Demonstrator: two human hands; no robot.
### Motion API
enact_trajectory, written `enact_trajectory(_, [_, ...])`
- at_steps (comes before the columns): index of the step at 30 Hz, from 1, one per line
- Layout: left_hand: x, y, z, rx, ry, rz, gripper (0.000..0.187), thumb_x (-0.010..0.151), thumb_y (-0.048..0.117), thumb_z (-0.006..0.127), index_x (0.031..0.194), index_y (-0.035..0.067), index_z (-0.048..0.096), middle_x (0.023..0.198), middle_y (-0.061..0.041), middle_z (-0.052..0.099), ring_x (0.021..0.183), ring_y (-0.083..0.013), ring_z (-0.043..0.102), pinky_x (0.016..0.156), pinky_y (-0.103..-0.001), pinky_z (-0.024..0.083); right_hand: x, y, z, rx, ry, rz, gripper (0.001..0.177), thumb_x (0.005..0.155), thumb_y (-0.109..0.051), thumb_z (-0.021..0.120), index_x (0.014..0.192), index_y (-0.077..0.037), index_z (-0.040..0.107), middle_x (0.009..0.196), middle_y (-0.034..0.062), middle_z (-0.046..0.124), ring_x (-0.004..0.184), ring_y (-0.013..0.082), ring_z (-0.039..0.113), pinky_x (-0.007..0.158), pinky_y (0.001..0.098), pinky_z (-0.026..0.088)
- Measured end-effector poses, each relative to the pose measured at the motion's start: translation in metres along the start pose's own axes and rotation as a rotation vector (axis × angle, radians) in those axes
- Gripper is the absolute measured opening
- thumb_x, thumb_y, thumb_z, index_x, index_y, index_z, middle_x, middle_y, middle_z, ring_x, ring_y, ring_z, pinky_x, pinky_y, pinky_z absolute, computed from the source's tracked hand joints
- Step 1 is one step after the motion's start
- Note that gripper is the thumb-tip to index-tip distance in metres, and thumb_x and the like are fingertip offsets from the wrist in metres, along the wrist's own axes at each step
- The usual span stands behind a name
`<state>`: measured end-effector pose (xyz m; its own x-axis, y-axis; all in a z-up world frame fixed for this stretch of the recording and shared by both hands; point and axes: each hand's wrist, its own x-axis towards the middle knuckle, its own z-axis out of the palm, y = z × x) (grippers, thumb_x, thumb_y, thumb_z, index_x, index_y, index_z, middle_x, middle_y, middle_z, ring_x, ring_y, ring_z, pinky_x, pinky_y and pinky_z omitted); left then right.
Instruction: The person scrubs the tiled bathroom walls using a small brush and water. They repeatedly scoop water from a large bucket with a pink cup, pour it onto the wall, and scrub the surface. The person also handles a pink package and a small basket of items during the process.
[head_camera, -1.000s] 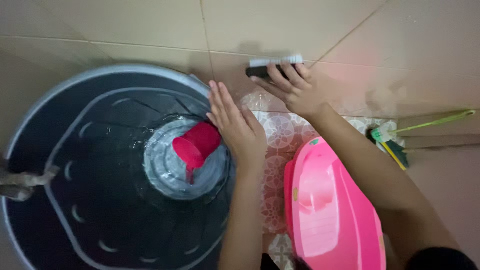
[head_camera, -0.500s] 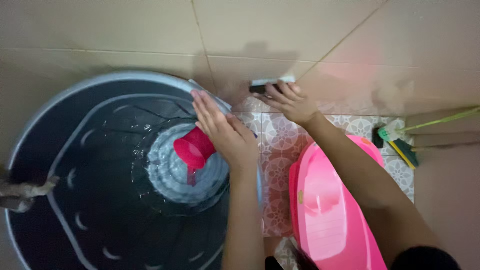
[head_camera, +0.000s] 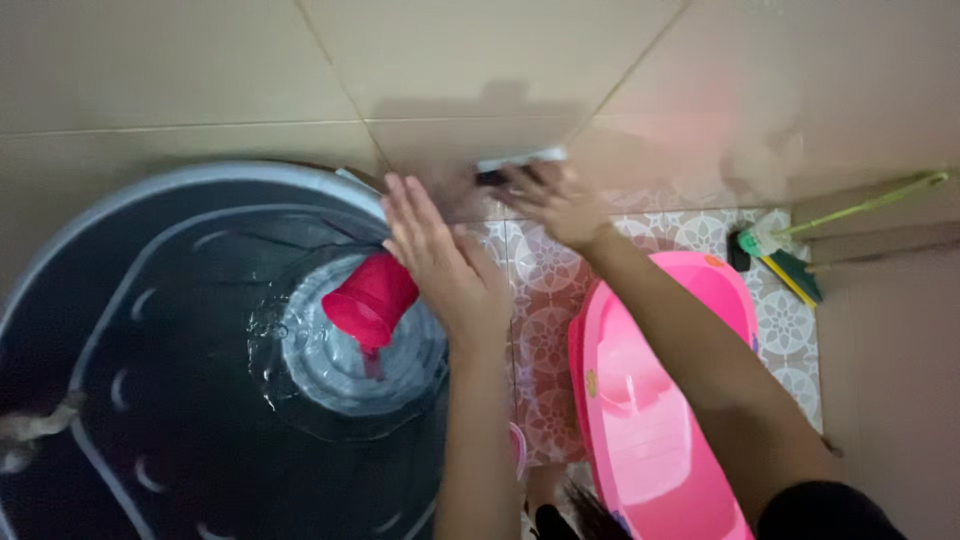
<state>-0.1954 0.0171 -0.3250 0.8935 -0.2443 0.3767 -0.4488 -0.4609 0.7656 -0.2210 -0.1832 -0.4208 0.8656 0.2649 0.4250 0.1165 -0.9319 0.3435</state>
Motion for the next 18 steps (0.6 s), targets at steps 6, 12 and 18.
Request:
enact_trajectory(6, [-0.012,0.015,0.014,-0.099,-0.251,0.114,0.058,0.108,0.017,0.041,0.163,0.003,0.029,0.170,-0.020,0.030,0.161,-0.0419,0.027,0.129,-0.063,0.016,-0.021,0.066,-0.049,-0.039,0.610,0.341,0.034,0.098,-0.016,0.085,0.118,-0.021,0.058,0.140,0.0030,0.053,0.123,0.0288,0.054,0.108,0.0526,0.037])
enact_trajectory(12, [-0.012,0.020,0.015,-0.090,-0.298,0.155,0.059,0.105,0.015,0.043,0.161,0.003,0.032,0.169,-0.020,0.031,0.158,-0.0416,0.028,0.128,-0.061,0.016,0.038,0.063,-0.068,-0.034,0.735,0.585,0.041,0.096,-0.026,0.090,0.130,-0.032,0.067,0.140,0.0034,0.049,0.135,0.0281,0.039,0.116,0.0533,0.030])
enact_trajectory(18, [-0.017,0.021,0.017,-0.082,-0.314,0.179,0.056,0.109,0.017,0.042,0.162,0.003,0.031,0.170,-0.019,0.030,0.160,-0.0398,0.027,0.129,-0.061,0.015,-0.024,0.044,-0.047,0.498,-0.024,1.120,0.029,0.095,-0.041,0.078,0.118,-0.024,0.072,0.121,0.0017,0.064,0.121,0.0207,0.055,0.109,0.0405,0.042])
